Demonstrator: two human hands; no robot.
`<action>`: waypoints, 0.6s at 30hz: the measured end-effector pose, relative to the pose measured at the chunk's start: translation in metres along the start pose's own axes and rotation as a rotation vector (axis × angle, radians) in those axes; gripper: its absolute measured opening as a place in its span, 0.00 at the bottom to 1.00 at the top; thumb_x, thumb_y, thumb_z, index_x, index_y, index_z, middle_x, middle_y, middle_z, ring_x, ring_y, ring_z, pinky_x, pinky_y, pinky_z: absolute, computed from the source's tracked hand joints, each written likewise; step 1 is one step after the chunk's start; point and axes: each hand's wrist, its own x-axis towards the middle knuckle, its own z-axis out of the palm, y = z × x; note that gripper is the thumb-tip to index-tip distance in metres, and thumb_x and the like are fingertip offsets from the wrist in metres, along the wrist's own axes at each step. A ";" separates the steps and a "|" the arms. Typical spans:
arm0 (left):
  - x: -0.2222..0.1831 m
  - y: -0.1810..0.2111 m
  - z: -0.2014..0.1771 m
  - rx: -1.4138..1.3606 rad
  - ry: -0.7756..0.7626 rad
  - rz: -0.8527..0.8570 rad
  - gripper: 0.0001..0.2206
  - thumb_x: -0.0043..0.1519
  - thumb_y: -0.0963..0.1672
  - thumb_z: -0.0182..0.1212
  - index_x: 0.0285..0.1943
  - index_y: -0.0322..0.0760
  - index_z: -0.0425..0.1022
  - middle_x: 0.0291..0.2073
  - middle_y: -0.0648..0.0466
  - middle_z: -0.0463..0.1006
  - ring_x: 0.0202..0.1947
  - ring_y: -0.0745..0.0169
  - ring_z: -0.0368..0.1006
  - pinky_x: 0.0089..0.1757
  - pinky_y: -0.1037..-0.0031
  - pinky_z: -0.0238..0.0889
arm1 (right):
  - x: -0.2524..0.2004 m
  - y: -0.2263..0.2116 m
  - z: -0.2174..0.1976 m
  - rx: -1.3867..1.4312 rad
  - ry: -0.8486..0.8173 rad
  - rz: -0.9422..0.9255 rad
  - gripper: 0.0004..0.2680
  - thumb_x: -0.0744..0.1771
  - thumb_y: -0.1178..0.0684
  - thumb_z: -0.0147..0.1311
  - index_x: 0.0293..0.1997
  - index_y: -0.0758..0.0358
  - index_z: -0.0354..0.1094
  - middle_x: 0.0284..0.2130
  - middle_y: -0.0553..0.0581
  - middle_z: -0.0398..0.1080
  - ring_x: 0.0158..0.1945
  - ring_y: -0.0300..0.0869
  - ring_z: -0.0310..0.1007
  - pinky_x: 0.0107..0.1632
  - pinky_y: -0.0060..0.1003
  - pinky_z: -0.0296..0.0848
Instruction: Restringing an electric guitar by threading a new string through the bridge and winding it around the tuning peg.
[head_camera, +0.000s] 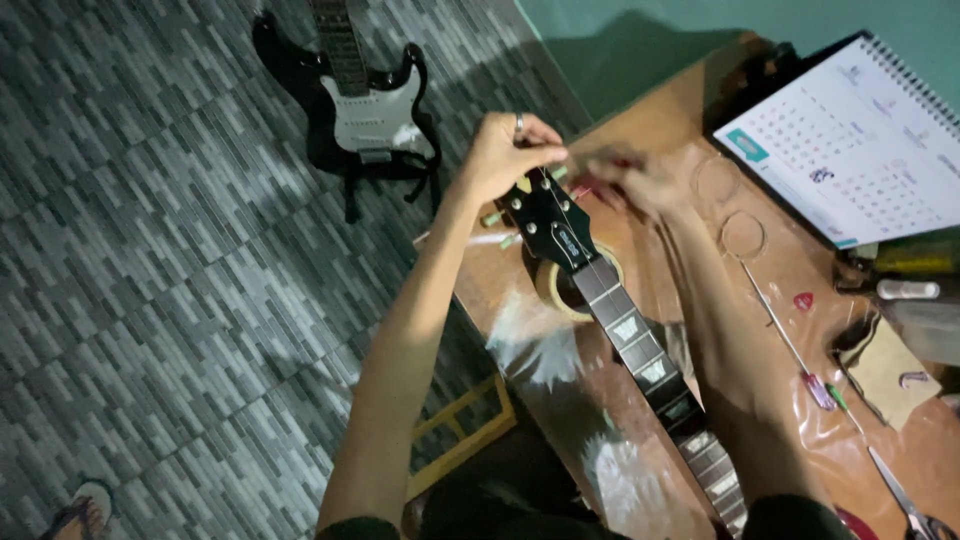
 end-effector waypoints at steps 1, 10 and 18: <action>0.002 0.001 -0.001 -0.003 0.008 0.005 0.08 0.52 0.40 0.78 0.38 0.40 0.85 0.27 0.55 0.83 0.31 0.73 0.74 0.38 0.78 0.68 | -0.002 0.004 -0.011 -0.008 -0.002 -0.004 0.14 0.69 0.42 0.57 0.27 0.58 0.66 0.14 0.55 0.64 0.11 0.39 0.59 0.10 0.29 0.55; 0.006 -0.003 0.003 0.072 0.027 -0.034 0.08 0.52 0.42 0.79 0.38 0.43 0.86 0.27 0.57 0.84 0.30 0.75 0.75 0.39 0.81 0.67 | 0.032 0.058 -0.013 0.348 0.043 -0.144 0.10 0.67 0.49 0.64 0.35 0.62 0.68 0.20 0.52 0.66 0.19 0.32 0.69 0.17 0.18 0.67; 0.006 -0.003 0.004 0.066 0.031 -0.039 0.08 0.52 0.42 0.78 0.38 0.43 0.86 0.26 0.58 0.84 0.30 0.75 0.75 0.37 0.82 0.67 | 0.026 0.012 -0.016 0.163 -0.069 -0.108 0.11 0.69 0.42 0.59 0.45 0.59 0.70 0.26 0.53 0.72 0.26 0.31 0.72 0.19 0.21 0.64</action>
